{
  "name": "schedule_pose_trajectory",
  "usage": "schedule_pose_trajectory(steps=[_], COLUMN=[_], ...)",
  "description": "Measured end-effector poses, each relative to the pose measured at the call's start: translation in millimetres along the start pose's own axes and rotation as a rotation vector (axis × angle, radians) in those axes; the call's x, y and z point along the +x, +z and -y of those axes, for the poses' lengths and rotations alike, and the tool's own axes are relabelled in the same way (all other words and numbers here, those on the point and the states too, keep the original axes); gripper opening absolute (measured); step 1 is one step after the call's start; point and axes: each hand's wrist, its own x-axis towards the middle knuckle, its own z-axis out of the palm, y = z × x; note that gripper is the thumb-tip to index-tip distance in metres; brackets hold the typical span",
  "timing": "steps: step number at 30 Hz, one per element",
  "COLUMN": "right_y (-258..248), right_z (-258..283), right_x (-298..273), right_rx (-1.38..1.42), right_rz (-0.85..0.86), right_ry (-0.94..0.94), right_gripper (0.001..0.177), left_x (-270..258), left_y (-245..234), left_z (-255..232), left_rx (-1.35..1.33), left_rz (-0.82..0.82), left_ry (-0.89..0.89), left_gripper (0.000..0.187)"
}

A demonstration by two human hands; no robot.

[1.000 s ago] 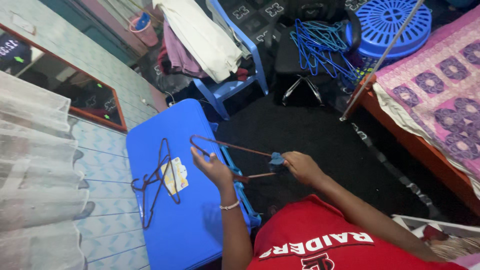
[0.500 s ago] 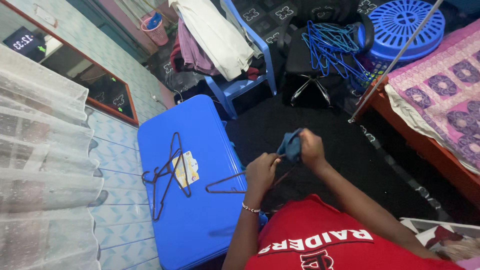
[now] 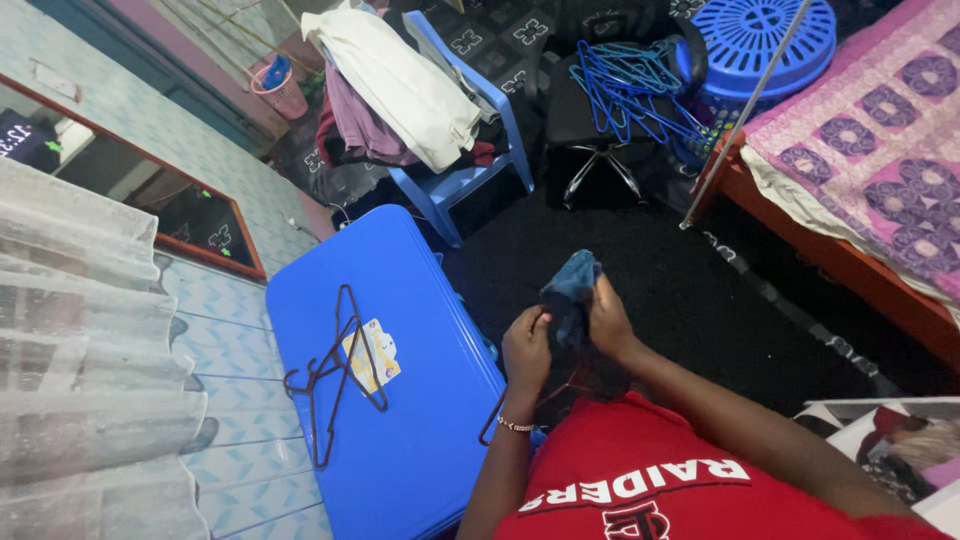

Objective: The person wipes down several clothes hangers with a cloth, handling them one at a time and placing some on a blue plastic table.

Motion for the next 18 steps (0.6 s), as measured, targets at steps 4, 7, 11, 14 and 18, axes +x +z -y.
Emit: schedule_pose_trajectory(steps=[4,7,11,14,18], right_y=[-0.7,7.0,18.1,21.6,20.4], right_z=[20.1,17.3,5.9,5.0,9.8], right_x=[-8.0,-9.0,-28.9,-37.5,-26.1], right_rx=[-0.095,0.117,0.227,0.094,0.133], right_rz=[0.134,0.200,0.328,0.379,0.382], right_ry=[-0.098,-0.005,0.333,0.283,0.115], right_gripper=[0.048,0.040,0.039,0.039,0.034], left_x=[-3.1,-1.3,0.1,7.6,-1.0], left_y=[1.2,0.3,-16.5,-27.0,-28.5], left_z=[13.6,17.7,8.6,-0.6,-8.9], left_rx=[-0.091,-0.150,-0.239,-0.322,-0.410], left_rz=[-0.023,-0.044,-0.140,-0.120,-0.106], left_ry=[0.006,-0.006,0.017,-0.115,-0.122], left_gripper=[0.022,0.024,0.023,0.026,0.037])
